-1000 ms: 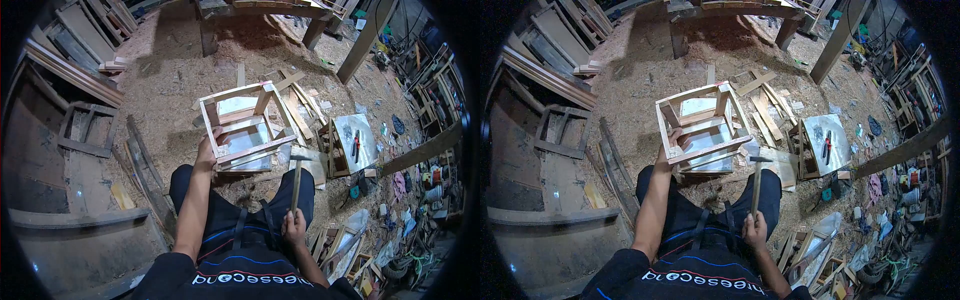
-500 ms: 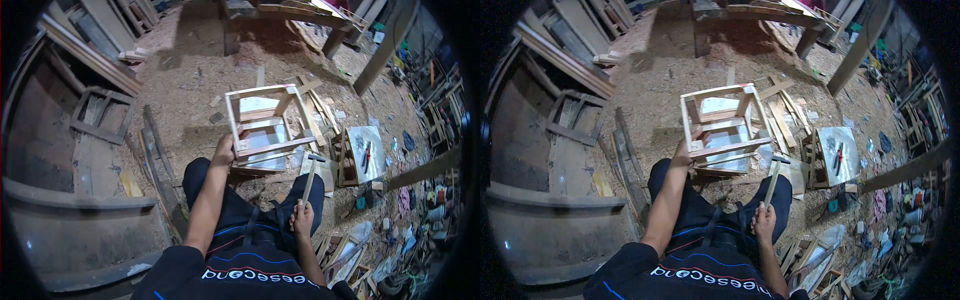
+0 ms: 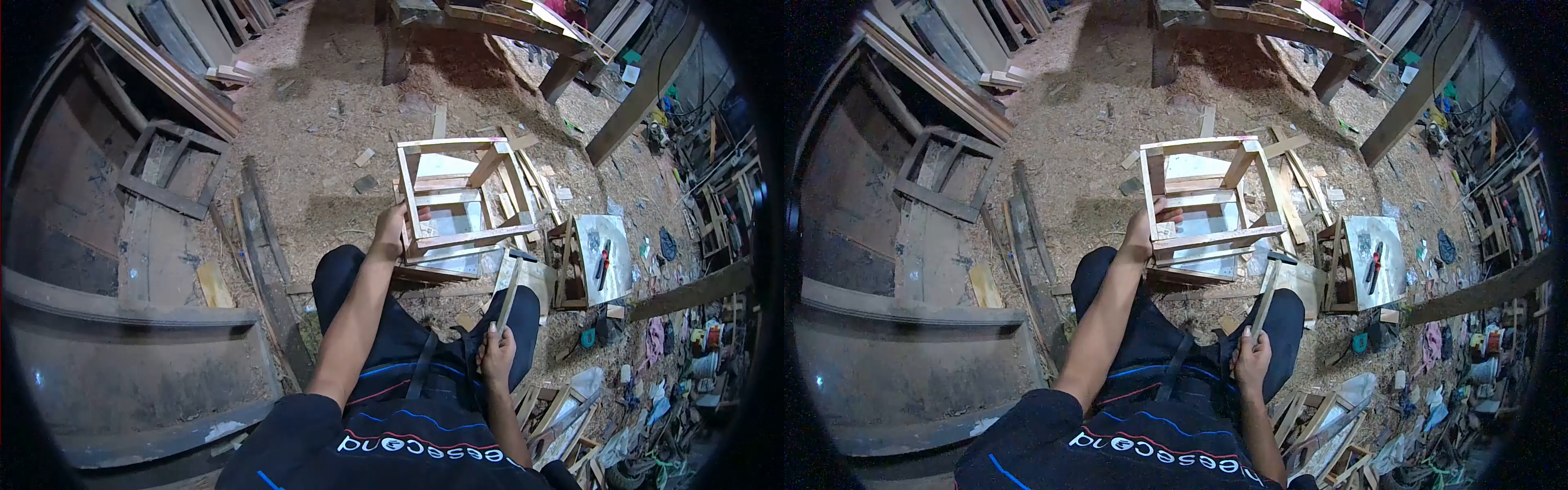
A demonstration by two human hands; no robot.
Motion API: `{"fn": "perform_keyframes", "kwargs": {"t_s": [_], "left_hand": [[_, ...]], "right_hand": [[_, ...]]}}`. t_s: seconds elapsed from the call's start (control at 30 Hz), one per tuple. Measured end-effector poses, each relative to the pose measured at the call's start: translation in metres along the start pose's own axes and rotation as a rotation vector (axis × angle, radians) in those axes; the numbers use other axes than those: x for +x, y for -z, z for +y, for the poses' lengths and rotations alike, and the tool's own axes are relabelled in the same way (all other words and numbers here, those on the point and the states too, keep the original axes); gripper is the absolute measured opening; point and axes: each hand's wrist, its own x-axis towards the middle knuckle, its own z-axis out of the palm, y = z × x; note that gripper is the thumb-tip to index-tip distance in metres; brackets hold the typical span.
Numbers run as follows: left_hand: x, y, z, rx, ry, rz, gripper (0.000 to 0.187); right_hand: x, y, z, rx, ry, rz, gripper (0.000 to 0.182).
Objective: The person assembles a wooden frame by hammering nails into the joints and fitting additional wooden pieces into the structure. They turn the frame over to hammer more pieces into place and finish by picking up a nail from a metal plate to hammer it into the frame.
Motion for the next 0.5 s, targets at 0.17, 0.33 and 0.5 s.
{"fn": "perform_keyframes", "kwargs": {"t_s": [0.17,0.33,0.5], "left_hand": [[0.015,0.017,0.002,-0.047,0.003,-0.038,0.038],[0.019,0.020,0.017,-0.137,0.112,-0.077,0.036],[0.021,0.020,0.019,-0.209,0.144,-0.057,0.033]], "right_hand": [[-0.005,-0.009,0.000,0.015,-0.016,-0.005,0.022],[-0.005,-0.008,0.011,0.015,-0.041,0.013,0.017],[-0.006,-0.008,0.012,0.031,-0.056,0.016,0.016]]}}
